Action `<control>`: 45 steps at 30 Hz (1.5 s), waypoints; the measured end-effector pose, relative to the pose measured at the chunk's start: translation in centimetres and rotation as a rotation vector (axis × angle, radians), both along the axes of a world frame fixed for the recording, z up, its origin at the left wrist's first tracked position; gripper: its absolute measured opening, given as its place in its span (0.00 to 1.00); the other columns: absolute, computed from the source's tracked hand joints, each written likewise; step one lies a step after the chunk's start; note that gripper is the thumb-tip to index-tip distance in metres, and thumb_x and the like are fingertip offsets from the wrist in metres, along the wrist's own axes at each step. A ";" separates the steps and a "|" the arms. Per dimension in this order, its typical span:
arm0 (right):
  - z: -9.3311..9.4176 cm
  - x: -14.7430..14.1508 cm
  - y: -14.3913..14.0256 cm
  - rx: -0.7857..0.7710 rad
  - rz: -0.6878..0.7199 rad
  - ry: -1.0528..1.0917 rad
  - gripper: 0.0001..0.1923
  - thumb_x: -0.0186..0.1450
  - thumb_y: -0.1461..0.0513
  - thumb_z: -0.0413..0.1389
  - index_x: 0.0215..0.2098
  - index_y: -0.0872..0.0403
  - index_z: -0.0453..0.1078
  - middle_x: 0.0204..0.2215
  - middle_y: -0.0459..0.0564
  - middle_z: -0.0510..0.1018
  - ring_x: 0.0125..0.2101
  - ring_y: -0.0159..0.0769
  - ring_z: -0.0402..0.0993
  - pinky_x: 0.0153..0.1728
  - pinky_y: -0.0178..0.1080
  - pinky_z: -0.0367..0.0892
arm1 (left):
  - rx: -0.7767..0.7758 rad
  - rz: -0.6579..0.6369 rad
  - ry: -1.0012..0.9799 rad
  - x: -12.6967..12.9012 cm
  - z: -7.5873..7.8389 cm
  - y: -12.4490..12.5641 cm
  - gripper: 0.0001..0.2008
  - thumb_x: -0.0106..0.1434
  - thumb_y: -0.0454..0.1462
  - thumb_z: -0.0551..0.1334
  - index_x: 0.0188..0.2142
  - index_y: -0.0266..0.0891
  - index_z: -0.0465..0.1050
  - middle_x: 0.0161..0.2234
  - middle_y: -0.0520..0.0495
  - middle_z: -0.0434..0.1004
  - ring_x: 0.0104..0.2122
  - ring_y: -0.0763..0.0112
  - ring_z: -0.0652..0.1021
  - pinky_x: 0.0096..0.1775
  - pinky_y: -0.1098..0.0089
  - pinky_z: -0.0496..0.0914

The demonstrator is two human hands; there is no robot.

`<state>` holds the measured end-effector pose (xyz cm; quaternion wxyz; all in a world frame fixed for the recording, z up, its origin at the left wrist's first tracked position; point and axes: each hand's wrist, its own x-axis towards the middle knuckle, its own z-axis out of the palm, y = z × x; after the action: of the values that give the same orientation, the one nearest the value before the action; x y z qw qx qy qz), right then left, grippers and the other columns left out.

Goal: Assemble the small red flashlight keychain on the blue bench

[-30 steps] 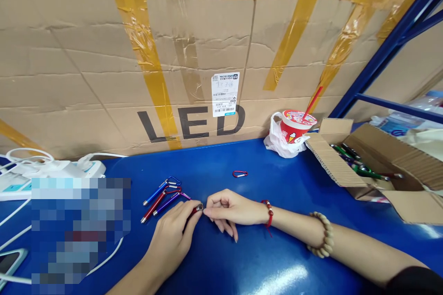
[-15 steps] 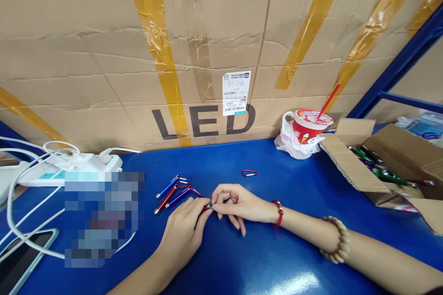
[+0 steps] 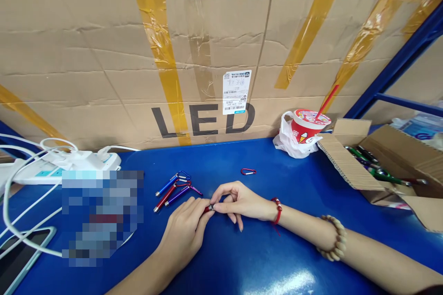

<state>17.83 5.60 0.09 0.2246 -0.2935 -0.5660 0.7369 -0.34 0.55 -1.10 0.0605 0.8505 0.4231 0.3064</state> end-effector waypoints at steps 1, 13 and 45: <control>0.0 0.0 0.0 -0.001 -0.003 -0.004 0.18 0.53 0.54 0.63 0.35 0.59 0.69 0.17 0.38 0.70 0.12 0.20 0.65 0.10 0.24 0.66 | -0.003 -0.003 -0.002 0.0 0.0 0.0 0.12 0.69 0.35 0.46 0.36 0.39 0.66 0.28 0.49 0.72 0.27 0.68 0.72 0.30 0.70 0.66; -0.5 -0.1 0.0 0.010 -0.008 -0.055 0.21 0.51 0.54 0.64 0.36 0.60 0.70 0.14 0.37 0.70 0.11 0.21 0.65 0.10 0.24 0.66 | -0.007 -0.005 -0.009 0.1 0.2 -0.2 0.15 0.70 0.37 0.44 0.35 0.38 0.67 0.27 0.48 0.73 0.27 0.67 0.72 0.29 0.69 0.66; -0.7 -0.7 -0.3 0.045 -0.088 -0.282 0.30 0.50 0.44 0.60 0.40 0.59 0.69 0.08 0.36 0.63 0.08 0.22 0.58 0.08 0.24 0.62 | -0.157 0.073 0.072 -0.2 0.9 -0.4 0.04 0.66 0.32 0.53 0.35 0.36 0.65 0.32 0.48 0.74 0.32 0.68 0.73 0.34 0.72 0.67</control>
<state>17.10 5.26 -0.59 0.1813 -0.4136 -0.5950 0.6648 -0.59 0.13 -0.22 0.1006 0.8376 0.4786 0.2435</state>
